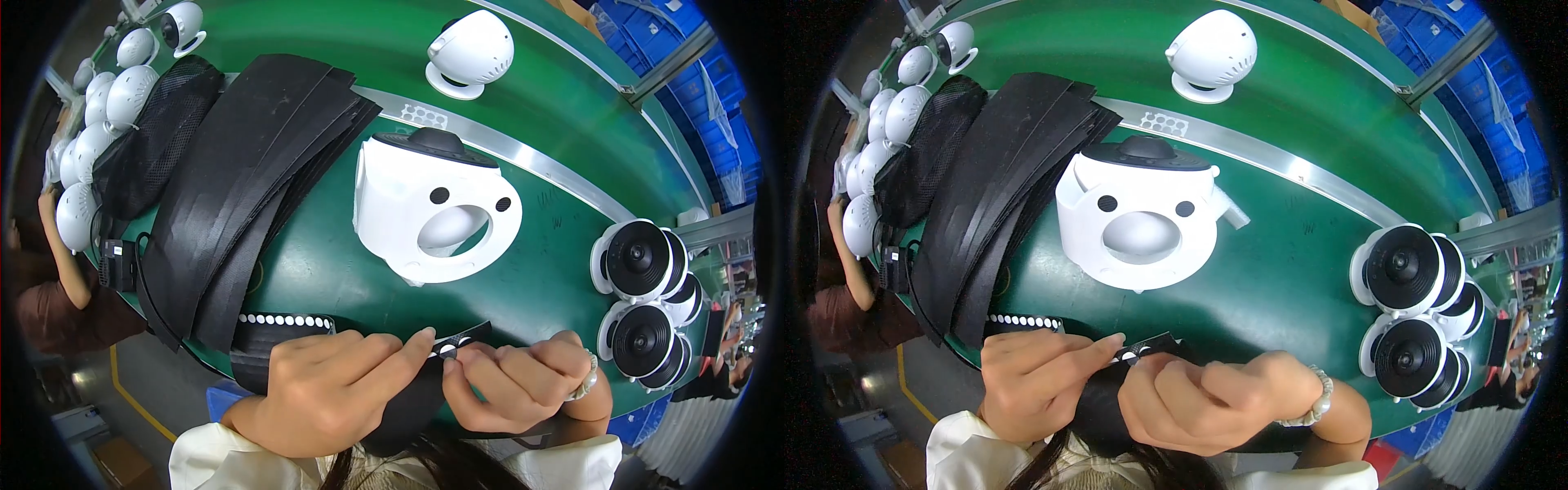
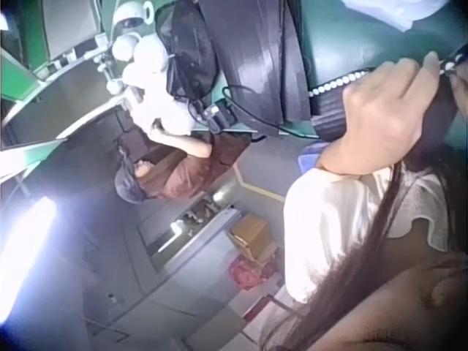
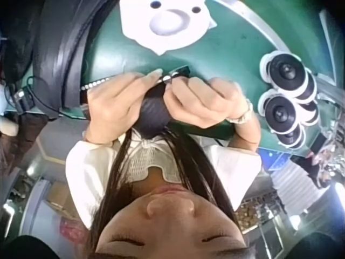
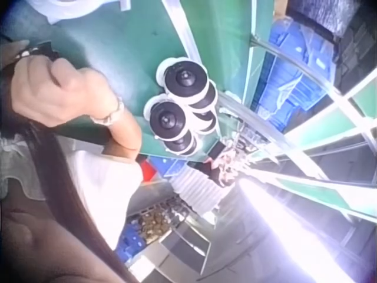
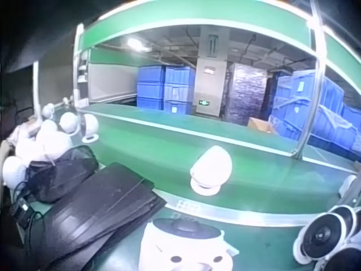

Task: Manually assembling parts and applying stickers to security camera housings on a production line.

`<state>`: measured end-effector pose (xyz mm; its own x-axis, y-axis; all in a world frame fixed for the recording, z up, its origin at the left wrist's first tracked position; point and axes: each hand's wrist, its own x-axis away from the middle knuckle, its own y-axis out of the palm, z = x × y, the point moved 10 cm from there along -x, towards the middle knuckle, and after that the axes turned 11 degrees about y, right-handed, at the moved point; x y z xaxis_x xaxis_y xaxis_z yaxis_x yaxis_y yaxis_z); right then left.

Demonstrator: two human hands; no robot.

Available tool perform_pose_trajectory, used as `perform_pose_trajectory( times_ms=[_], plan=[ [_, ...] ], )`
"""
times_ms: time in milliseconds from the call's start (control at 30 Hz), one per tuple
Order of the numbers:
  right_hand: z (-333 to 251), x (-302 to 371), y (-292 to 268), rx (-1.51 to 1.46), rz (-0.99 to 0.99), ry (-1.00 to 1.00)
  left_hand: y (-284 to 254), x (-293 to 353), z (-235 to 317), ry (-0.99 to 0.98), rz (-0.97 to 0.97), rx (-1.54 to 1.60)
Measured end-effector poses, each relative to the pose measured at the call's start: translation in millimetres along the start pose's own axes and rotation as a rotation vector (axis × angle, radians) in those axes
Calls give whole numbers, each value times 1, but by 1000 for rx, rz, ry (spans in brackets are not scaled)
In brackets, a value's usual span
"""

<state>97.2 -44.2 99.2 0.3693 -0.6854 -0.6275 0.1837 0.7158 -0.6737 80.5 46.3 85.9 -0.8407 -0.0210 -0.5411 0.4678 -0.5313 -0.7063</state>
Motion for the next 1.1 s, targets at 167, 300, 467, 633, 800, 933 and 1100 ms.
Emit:
perform_pose_trajectory(
  times_ms=[167, 300, 467, 633, 800, 933, 1100],
  plan=[
    [2, 0, 4, -9, -16, 54, 1, 2, -3, 2, 7, -3],
    [3, -2, 1, 1, -42, 101, 3, 3, 0, 14, -9, -8],
    [4, -1, 3, -41, -41, 101, 2, 2, -1, -1, -1, -12],
    [39, 0, 14, -647, -297, 351, 11, 8, -26, -277, -66, 144],
    [70, 22, 58, -1036, -109, 1017, 33, 11, -43, -294, -95, 186],
    [67, 15, 66, -929, -50, 1045, 40, 8, -36, -221, -120, 239],
    [67, 15, 66, -885, -28, 1045, 45, 11, -36, -201, -79, 389]
  ],
)
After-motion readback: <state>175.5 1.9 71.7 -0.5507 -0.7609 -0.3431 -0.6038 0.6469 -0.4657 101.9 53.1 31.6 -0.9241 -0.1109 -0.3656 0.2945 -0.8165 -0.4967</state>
